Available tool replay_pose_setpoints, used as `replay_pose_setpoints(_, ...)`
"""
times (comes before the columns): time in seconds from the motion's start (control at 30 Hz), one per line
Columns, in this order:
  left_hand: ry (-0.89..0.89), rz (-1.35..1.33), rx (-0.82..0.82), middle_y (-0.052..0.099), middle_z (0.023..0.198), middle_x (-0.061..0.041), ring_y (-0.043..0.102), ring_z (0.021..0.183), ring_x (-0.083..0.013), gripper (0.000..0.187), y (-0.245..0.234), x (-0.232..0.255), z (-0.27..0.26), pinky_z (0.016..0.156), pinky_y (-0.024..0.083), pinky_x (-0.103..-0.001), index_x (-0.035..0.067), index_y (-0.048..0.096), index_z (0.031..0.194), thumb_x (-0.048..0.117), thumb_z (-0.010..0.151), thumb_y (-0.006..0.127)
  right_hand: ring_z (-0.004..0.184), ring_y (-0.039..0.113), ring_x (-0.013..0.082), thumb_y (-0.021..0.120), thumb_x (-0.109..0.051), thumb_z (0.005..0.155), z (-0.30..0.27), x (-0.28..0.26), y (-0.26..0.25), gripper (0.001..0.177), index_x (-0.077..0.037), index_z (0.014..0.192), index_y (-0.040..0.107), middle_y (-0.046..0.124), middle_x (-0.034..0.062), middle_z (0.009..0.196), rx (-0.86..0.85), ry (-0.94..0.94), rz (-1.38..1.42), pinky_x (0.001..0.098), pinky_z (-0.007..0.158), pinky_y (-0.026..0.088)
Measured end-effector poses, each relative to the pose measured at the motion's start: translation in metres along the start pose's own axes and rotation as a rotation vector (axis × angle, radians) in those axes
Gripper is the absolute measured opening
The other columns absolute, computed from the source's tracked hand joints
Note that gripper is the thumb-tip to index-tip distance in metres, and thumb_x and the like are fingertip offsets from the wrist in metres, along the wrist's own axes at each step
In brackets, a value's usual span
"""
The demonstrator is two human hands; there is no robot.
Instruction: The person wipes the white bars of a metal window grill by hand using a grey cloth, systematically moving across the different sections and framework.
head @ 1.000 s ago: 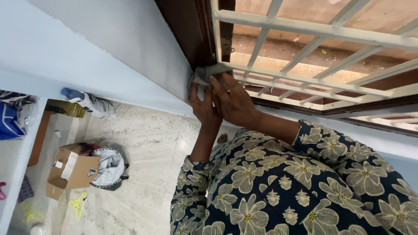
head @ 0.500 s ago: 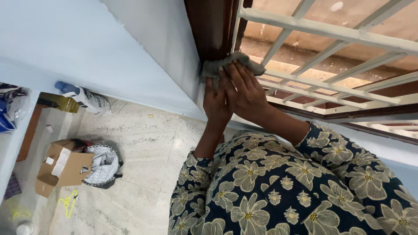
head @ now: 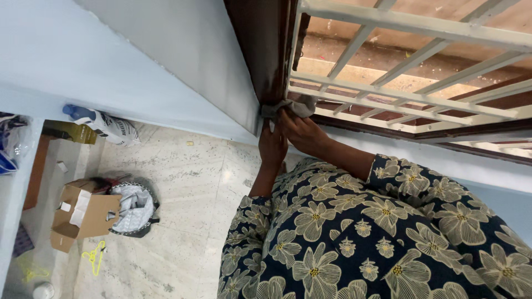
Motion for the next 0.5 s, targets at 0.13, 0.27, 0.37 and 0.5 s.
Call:
replay_pose_setpoints(0.13,-0.077,0.026,-0.142,0.054,0.14,-0.031,0.059,0.121,-0.047,0.034,0.012,-0.008,-0.013,0.101,0.052,-0.051,0.009,0.058,0.136,0.019,0.104,0.062,0.117,0.06,0.0258,0.058,-0.02,0.09,-0.016,0.0,0.033,0.05,0.005,0.133,0.066,0.052,0.0196,0.143,-0.071,-0.069,-0.036,0.0386,0.105,0.047)
replay_pose_setpoints(0.27,-0.131,-0.075,-0.134,0.048,0.143,-0.032,0.052,0.127,-0.049,0.047,0.012,-0.003,-0.015,0.104,0.047,-0.053,0.004,0.054,0.145,0.022,0.102,0.059,0.111,0.057,0.0246,0.059,-0.019,0.095,-0.026,-0.004,0.057,0.044,0.005,0.131,0.067,0.052,0.0196,0.149,-0.158,-0.092,-0.035,0.0432,0.109,0.046)
replay_pose_setpoints(0.37,-0.154,-0.085,-0.071,0.046,0.152,-0.028,0.047,0.141,-0.0472,0.047,0.02,-0.006,-0.025,0.114,0.044,-0.052,0.003,0.049,0.15,0.026,0.109,0.055,0.12,0.056,0.0328,0.059,-0.023,0.091,-0.021,-0.007,0.058,0.045,0.005,0.126,0.068,0.052,0.0248,0.142,-0.192,-0.043,-0.036,0.0439,0.105,0.046)
replay_pose_setpoints(0.5,-0.278,-0.222,-0.031,0.039,0.158,-0.029,0.043,0.146,-0.0465,0.054,0.029,-0.014,-0.032,0.116,0.042,-0.05,0.001,0.044,0.154,0.033,0.111,0.049,0.125,0.056,0.038,0.058,-0.025,0.094,-0.023,-0.008,0.045,0.042,0.007,0.119,0.069,0.053,0.028,0.138,-0.165,-0.021,-0.069,0.0456,0.107,0.046)
Point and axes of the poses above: each hand's wrist, its own z-axis towards the middle knuckle, its own y-axis out of the palm, x = y × z, the point moved 4 cm from there along z, towards the middle knuckle
